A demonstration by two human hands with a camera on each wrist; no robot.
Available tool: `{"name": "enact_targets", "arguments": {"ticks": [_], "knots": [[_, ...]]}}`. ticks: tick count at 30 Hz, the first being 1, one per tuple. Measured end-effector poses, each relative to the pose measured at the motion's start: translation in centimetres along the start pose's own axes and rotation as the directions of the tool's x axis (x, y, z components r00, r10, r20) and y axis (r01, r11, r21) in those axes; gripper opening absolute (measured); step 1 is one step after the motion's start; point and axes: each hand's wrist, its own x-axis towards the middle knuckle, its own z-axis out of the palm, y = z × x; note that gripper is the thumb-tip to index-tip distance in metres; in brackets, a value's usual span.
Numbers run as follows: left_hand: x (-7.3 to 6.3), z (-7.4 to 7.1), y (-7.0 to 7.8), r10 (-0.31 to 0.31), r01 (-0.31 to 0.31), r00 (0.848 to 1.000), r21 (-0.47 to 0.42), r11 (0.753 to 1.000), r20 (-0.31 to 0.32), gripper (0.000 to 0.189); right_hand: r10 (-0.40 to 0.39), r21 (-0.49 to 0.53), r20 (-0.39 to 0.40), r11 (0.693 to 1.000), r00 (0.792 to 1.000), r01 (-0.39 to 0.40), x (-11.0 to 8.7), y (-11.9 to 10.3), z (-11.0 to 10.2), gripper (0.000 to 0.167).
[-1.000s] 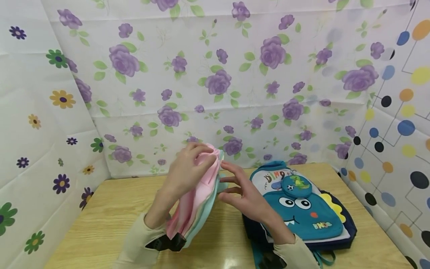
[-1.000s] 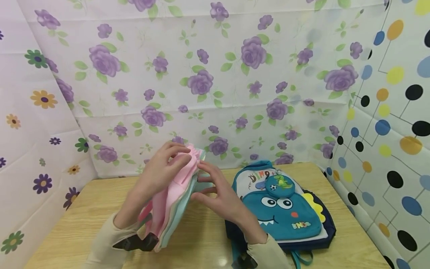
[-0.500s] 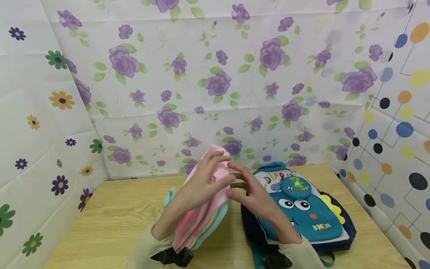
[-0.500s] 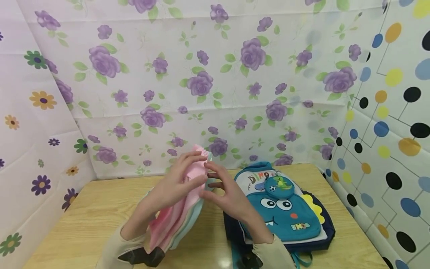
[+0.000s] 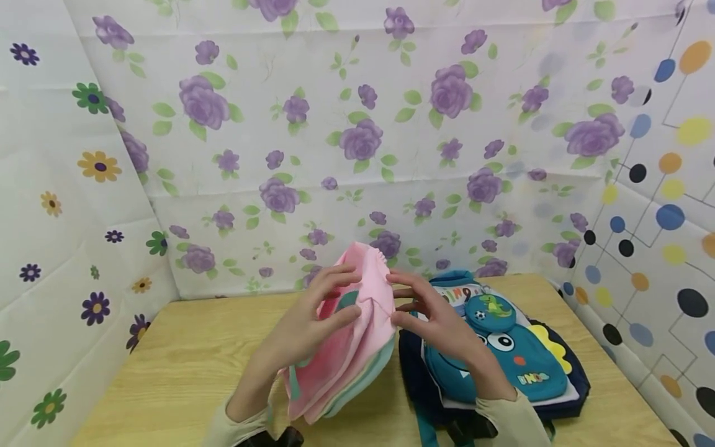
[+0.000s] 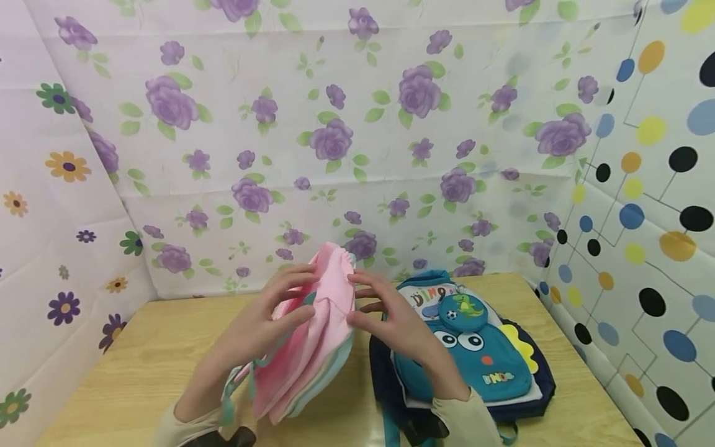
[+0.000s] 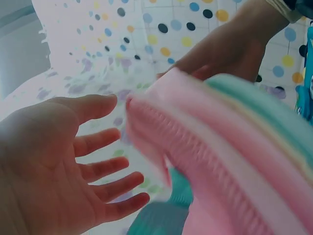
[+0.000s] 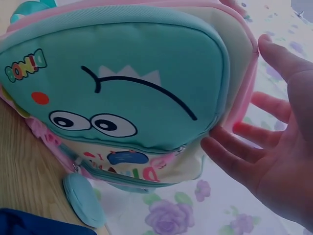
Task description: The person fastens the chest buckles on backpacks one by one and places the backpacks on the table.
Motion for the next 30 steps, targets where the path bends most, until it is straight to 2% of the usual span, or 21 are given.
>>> {"name": "enact_targets", "arguments": {"ticks": [2, 5, 11, 16, 19, 24, 30], "knots": [[-0.5, -0.7, -0.7, 0.024, -0.024, 0.999, 0.019, 1.0, -0.023, 0.043, 0.005, -0.009, -0.003, 1.0, 1.0, -0.005, -0.1, -0.1, -0.3, 0.054], [-1.3, -1.5, -2.0, 0.021, -0.019, 0.999, 0.044, 0.999, -0.05, 0.037, 0.018, -0.025, -0.003, 1.0, 1.0, -0.018, -0.2, -0.1, -0.7, 0.052], [-2.9, -2.7, -4.2, -0.071, 0.076, 0.996, 0.088, 0.993, -0.056, 0.036, 0.065, -0.037, -0.003, 0.997, 0.998, -0.065, -0.5, -0.3, -1.3, 0.051], [-3.7, -3.3, -5.9, -0.139, 0.142, 0.99, 0.14, 0.98, -0.031, 0.037, 0.082, -0.042, 0.005, 0.996, 0.997, -0.082, -0.6, -0.1, -1.8, 0.048], [-4.1, -3.7, -6.8, -0.16, 0.162, 0.987, 0.156, 0.974, -0.021, 0.034, 0.087, -0.054, 0.016, 0.995, 0.996, -0.086, -0.7, 0.0, -2.3, 0.047], [-4.4, -4.1, -7.7, -0.198, 0.196, 0.98, 0.121, 0.973, 0.0, 0.031, 0.114, -0.074, 0.022, 0.991, 0.993, -0.112, -1.0, 0.1, -3.0, 0.044], [-4.6, -4.5, -8.6, -0.243, 0.235, 0.968, 0.11, 0.966, 0.068, 0.035, 0.149, -0.106, 0.025, 0.984, 0.989, -0.146, -1.2, 0.4, -3.5, 0.042]]}}
